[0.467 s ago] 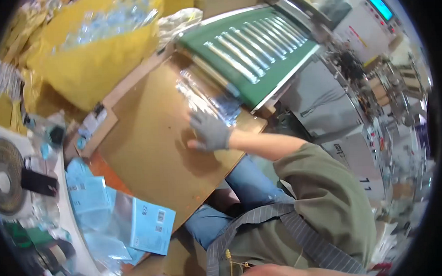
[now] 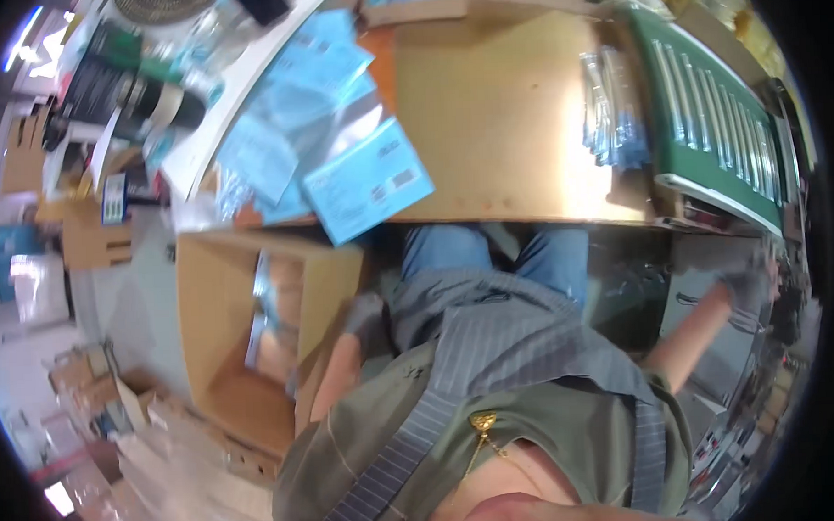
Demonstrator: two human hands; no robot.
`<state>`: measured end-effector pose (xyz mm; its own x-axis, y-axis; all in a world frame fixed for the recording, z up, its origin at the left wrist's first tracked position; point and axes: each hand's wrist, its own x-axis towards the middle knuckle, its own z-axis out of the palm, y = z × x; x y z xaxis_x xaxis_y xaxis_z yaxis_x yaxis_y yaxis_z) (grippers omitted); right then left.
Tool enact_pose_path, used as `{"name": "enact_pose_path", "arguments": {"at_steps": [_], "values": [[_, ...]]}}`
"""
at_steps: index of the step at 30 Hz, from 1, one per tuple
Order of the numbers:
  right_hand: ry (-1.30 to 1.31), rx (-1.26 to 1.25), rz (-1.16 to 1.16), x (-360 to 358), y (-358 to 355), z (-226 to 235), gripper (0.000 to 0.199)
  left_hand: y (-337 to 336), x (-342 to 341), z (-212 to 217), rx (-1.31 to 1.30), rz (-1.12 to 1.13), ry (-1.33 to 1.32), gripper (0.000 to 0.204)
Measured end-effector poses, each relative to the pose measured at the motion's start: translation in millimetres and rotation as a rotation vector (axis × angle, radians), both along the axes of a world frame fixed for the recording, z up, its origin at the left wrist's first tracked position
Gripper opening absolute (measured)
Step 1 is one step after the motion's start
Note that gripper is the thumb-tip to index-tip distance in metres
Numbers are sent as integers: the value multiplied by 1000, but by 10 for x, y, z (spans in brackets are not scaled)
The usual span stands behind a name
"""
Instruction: The recorder is packaging bundles of sticks (incense or skewers) into plastic sleeves and placing them onto a conveyor belt.
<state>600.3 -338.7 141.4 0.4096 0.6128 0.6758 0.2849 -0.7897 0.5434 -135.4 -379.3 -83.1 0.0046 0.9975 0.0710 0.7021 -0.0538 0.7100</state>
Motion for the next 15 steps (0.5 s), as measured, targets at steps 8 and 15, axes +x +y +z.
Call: {"name": "enact_pose_path", "arguments": {"at_steps": [8, 15], "values": [[1613, 1475, 1099, -476, -371, 141, 33, 1070, 555, 1509, 102, -25, 595, 52], [1765, 1117, 951, -2382, 73, -61, 35, 1405, 195, 1107, 115, -181, 636, 14]]}}
